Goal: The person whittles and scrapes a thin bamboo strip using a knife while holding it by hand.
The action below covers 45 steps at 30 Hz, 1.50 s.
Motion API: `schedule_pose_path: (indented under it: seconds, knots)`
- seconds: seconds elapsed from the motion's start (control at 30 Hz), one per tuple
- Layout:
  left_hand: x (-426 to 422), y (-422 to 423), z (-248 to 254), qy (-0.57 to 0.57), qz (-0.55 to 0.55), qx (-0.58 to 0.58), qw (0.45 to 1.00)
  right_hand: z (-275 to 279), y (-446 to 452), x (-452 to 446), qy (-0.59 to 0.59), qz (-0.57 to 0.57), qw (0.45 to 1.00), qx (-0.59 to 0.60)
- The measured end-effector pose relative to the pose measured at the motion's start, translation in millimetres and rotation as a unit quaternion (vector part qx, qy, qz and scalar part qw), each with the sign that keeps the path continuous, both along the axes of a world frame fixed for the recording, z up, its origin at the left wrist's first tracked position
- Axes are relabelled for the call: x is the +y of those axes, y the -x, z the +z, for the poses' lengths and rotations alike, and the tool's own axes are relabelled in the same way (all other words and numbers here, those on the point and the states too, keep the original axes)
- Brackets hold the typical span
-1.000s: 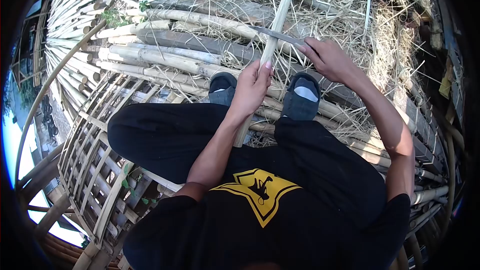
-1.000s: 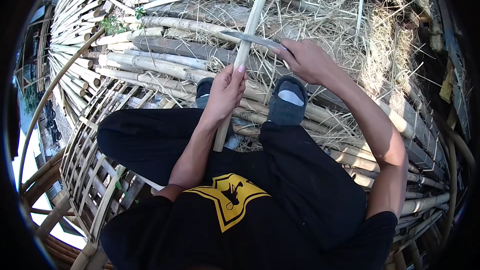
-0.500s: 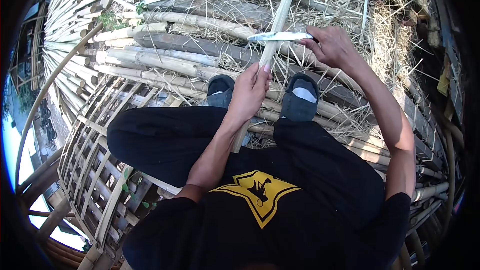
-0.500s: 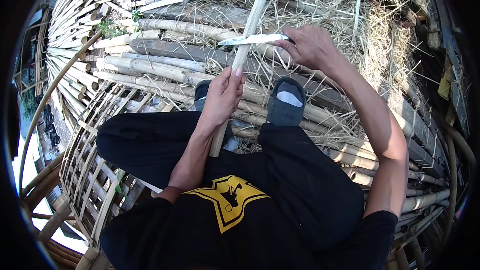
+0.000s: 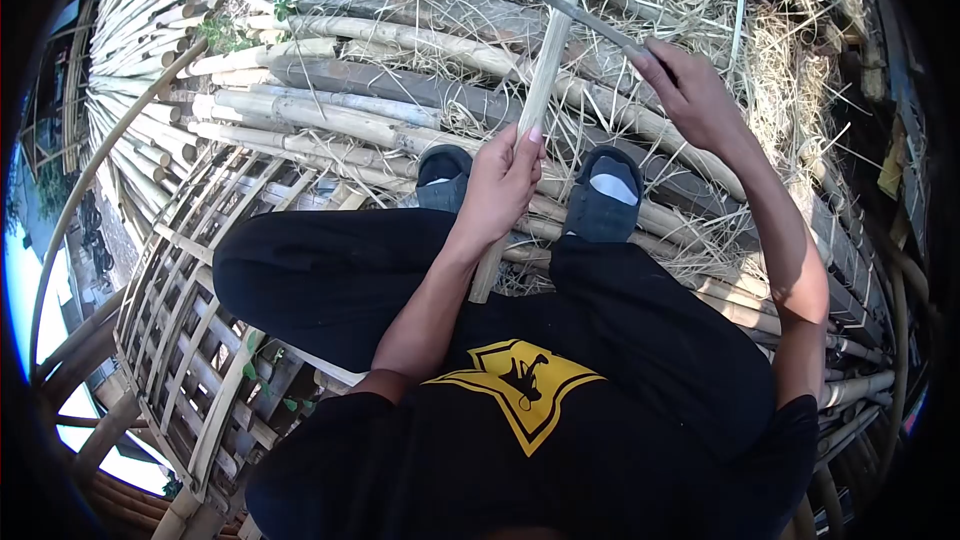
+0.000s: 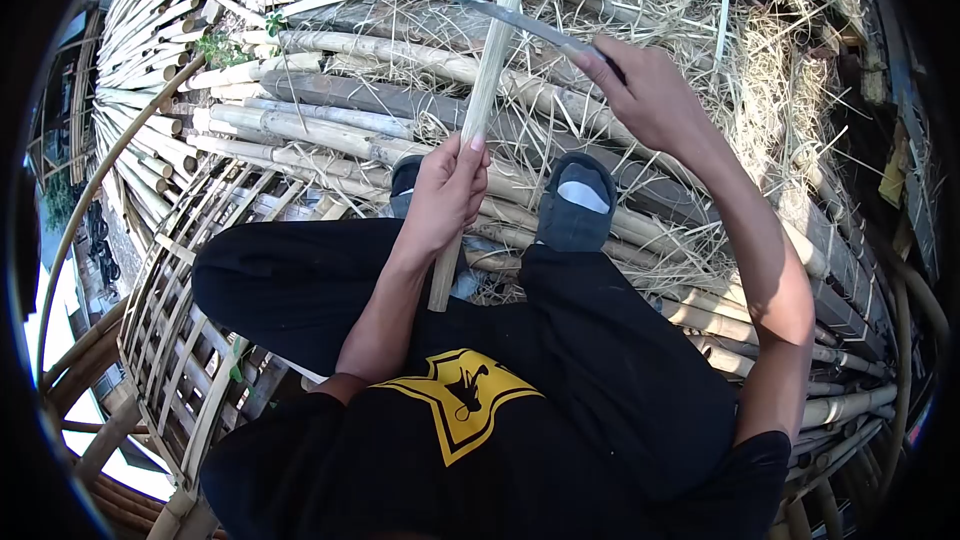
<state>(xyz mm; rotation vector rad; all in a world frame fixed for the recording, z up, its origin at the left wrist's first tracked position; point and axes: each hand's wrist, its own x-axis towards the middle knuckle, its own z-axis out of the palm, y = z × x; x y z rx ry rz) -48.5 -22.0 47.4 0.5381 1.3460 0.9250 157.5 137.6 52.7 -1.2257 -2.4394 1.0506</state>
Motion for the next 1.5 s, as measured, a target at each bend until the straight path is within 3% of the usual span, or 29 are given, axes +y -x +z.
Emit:
schedule_pose_path:
  seconds: [0.1, 0.17, 0.43, 0.5, 0.57, 0.6, 0.63, 0.67, 0.7, 0.73, 0.8, 0.9, 0.93, 1.0, 1.1, 1.2, 1.4, 1.5]
  knots:
    - [-3, 2, -2, -0.014, -0.012, 0.041, 0.999, 6, 28, -28, 0.065, 0.07, 0.993, -0.065]
    - [-2, 1, -5, -0.031, -0.021, 0.067, 0.997, -2, 32, -34, 0.005, 0.107, 0.994, -0.014]
    - [7, -2, -6, -0.056, -0.027, 0.079, 0.995, -23, 16, 2, -0.158, 0.137, 0.976, -0.053]
    - [13, -1, 3, -0.049, -0.018, 0.075, 0.996, -32, 13, 9, -0.245, 0.123, 0.961, -0.038]
    - [5, 3, 9, -0.016, 0.022, 0.047, 0.999, -34, 3, 39, -0.053, -0.037, 0.987, -0.15]
    - [-14, 10, -6, -0.071, -0.012, 0.126, 0.989, -39, -46, 95, -0.069, -0.228, 0.955, -0.175]
    - [-20, 6, -3, -0.074, -0.011, 0.126, 0.989, -28, -111, 137, -0.114, -0.31, 0.924, -0.191]
    - [-23, 12, 2, -0.044, -0.014, 0.116, 0.992, -8, -163, 163, -0.198, -0.348, 0.885, -0.237]
    - [-24, 19, 7, -0.01, -0.012, 0.108, 0.994, 6, -194, 176, -0.265, -0.388, 0.859, -0.201]
    - [-15, 21, 16, 0.01, 0.026, 0.025, 0.999, 20, -225, 189, -0.33, -0.424, 0.828, -0.161]
    - [3, 14, 17, -0.012, 0.019, -0.005, 1.0, 39, -231, 181, -0.249, -0.444, 0.854, -0.112]
    - [-1, 1, 4, -0.021, 0.018, -0.012, 1.0, 29, -136, 103, -0.099, -0.388, 0.916, 0.007]
    - [-3, 0, -3, -0.031, 0.012, 0.018, 0.999, 8, -112, 84, -0.1, -0.314, 0.943, 0.049]
    - [-3, 2, -13, -0.039, -0.001, 0.079, 0.996, 0, -52, 37, -0.005, -0.184, 0.983, 0.017]
    - [-1, 3, -16, -0.048, -0.007, 0.105, 0.993, 2, -7, -8, 0.034, 0.017, 0.999, -0.012]
    - [-2, 1, -15, -0.058, -0.021, 0.155, 0.986, 5, 13, -26, -0.003, 0.065, 0.996, -0.056]
    - [0, -2, -13, -0.079, -0.035, 0.205, 0.975, -23, 16, -19, -0.068, 0.074, 0.994, -0.03]
    - [-2, 0, -18, -0.056, -0.055, 0.166, 0.983, -34, 3, 3, -0.127, 0.095, 0.985, -0.067]
